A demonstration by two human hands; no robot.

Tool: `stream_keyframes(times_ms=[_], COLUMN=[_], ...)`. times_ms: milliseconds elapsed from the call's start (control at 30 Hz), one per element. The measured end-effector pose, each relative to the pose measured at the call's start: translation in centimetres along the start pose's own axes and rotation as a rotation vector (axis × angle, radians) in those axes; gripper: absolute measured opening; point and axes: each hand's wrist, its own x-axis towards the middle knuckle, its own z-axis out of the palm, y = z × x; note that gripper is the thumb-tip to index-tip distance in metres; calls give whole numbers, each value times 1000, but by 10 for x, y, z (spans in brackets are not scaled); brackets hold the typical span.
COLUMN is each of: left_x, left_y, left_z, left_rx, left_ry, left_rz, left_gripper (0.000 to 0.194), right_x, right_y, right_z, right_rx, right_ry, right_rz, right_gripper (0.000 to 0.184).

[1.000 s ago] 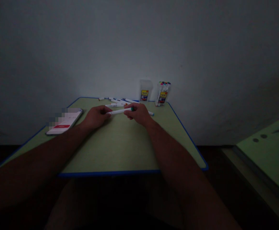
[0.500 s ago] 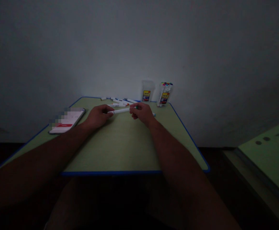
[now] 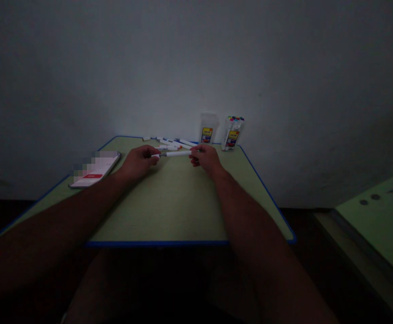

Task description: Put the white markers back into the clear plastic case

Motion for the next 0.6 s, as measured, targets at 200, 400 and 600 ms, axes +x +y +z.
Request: stream_keyframes(times_ms=[200,400,600], left_x=[0,-2,0], left_y=[-1,4,1], left_z=[1,-1,0], left_rx=[-52,18,13], left_ry=[8,-10,-10], left_rz=[-19,-11,7], left_gripper=[17,18,21], right_x=[1,2,1], right_y=[1,2,2], right_z=[-1,-1,-1], right_rx=[-6,-20,-23], right_ry=[4,1,-6], right_rz=[1,-15,-18], right_gripper=[4,6,5])
